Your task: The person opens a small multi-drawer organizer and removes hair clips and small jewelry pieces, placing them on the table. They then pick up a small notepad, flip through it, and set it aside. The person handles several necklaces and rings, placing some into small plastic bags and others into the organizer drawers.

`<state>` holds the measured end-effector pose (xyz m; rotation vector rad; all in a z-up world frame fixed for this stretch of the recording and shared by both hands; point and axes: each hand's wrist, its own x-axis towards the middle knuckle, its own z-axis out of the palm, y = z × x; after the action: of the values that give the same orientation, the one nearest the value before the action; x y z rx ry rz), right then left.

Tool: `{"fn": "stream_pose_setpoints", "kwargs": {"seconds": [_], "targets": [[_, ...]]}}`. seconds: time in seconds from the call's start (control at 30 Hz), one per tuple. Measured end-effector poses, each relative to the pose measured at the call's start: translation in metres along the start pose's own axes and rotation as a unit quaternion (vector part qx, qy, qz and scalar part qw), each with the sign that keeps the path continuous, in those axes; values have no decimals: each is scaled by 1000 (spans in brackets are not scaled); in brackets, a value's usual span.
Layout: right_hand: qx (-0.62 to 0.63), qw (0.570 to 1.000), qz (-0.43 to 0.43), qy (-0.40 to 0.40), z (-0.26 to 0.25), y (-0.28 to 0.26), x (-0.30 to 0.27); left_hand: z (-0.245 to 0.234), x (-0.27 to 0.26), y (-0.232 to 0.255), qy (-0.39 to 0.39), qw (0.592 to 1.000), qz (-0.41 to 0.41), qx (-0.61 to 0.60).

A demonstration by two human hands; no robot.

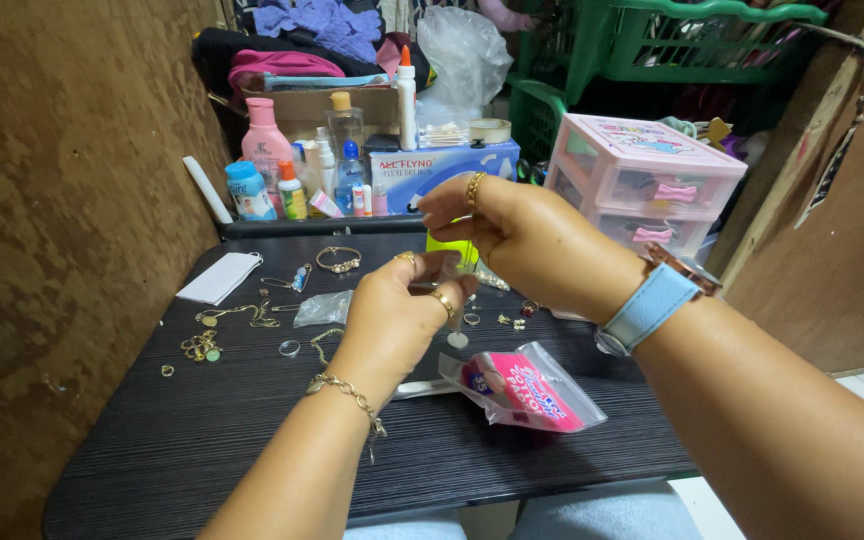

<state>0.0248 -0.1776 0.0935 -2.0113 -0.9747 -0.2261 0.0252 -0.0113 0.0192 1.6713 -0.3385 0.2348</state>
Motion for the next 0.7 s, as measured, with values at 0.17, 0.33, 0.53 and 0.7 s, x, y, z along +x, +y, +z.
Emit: {"fn": "stream_pose_setpoints", "kwargs": {"seconds": [0.17,0.33,0.53,0.7], "targets": [[-86,995,-9,-45,5,-6,-3,-3,-2,3,-9,999,-16,-48],[-157,985,-39,-60,6,-8,-2,-2,-1,-3,-5,1000,-15,-24],[-92,989,-16,112,5,16,-4,-18,5,-9,36,999,10,-17],[7,970,174,168,16,51,-15,-48,3,-14,95,995,-14,-22]]}}
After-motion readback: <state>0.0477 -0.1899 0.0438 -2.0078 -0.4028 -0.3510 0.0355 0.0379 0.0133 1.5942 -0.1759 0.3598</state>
